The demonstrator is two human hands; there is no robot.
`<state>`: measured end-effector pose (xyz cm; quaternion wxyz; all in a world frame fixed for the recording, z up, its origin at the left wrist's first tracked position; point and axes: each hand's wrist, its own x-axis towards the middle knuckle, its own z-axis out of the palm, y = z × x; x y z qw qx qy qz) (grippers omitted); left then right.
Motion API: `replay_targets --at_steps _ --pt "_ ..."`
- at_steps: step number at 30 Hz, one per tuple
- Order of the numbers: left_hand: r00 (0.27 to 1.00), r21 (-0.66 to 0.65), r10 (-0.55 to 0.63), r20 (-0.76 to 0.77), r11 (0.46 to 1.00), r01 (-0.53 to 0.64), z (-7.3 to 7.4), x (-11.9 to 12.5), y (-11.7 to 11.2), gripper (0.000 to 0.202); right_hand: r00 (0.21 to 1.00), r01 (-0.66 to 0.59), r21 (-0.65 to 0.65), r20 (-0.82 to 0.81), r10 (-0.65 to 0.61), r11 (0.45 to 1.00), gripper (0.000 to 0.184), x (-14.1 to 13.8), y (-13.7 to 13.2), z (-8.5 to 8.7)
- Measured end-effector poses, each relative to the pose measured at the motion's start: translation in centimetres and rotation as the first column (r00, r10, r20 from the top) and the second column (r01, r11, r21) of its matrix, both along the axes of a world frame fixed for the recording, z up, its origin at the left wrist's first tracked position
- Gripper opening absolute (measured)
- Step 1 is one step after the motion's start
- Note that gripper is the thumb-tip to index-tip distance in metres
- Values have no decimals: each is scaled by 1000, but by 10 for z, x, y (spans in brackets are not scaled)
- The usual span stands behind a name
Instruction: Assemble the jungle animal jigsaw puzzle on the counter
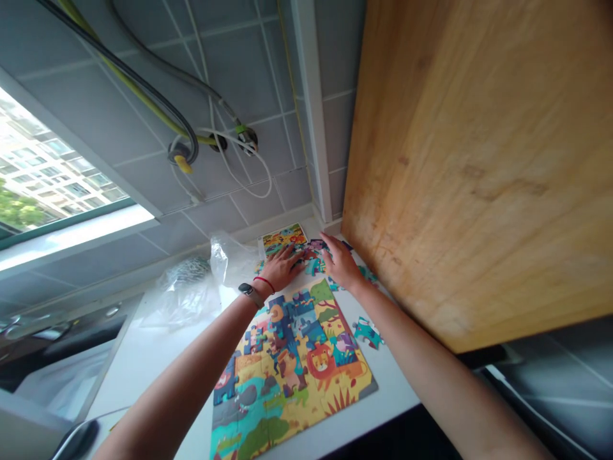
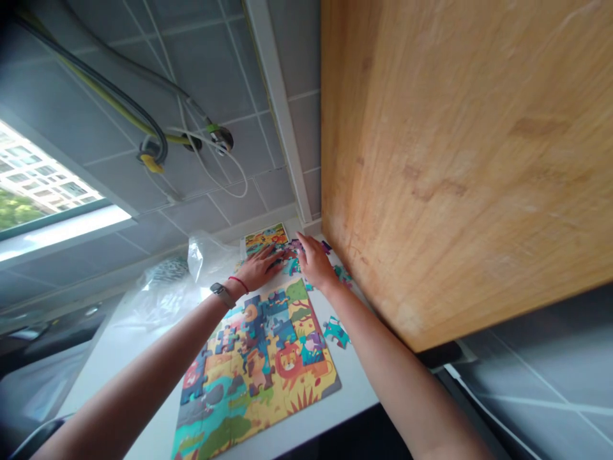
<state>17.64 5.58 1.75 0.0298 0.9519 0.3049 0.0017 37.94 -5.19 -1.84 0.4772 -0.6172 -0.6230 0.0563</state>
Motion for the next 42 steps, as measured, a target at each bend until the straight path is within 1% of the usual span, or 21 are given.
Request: replay_targets --at_steps 2,4,8,12,16,20,23,27,29,30,33,35,36,39,42 --pt "998 44 20 -56 999 -18 3 -9 -7 58 994 105 11 -20 -105 994 50 3 1 0" --pt "991 81 55 -123 996 -45 6 -20 -14 61 989 147 10 -6 -147 989 47 6 2 -2" --pt "972 92 121 -201 990 -104 11 -41 -22 59 986 160 2 43 -160 987 43 5 3 -7" --pt "951 85 174 -257 984 -157 11 -52 -25 63 987 136 -19 86 -134 991 39 3 5 -14" --pt "949 92 201 -242 979 -184 11 -50 -26 73 986 114 -71 130 -104 991 34 3 6 -17" --pt "947 117 256 -193 964 -237 17 -41 -24 67 982 101 -102 167 -83 990 34 1 3 -15" --pt "936 132 307 -171 949 -287 22 -36 -19 64 978 72 -156 204 -40 985 33 -2 0 -12" --pt "925 147 354 -135 931 -335 22 -32 -13 58 975 25 -243 218 29 970 33 -6 -4 -8" --pt "942 128 323 -90 942 -310 18 -31 -12 58 976 19 -276 215 42 961 32 -7 -5 -5" --pt "958 109 280 -69 956 -271 16 -30 -12 58 976 16 -287 212 47 958 30 -7 -6 -3" --pt "996 28 64 -56 998 -63 9 -24 -13 58 976 -7 -295 208 71 955 27 -7 -7 4" --pt "997 -16 -54 -64 998 53 7 -16 -14 59 975 -20 -294 205 83 956 28 -9 -8 8" --pt "994 -26 -89 -63 996 87 6 -12 -13 59 975 -26 -294 203 89 955 29 -11 -9 10" --pt "989 -33 -138 -49 990 136 7 7 -6 57 966 -61 -309 222 134 949 30 -18 -13 16" --pt "983 -45 -171 -58 985 169 6 28 6 56 952 -84 -330 251 173 940 24 -22 -17 22"
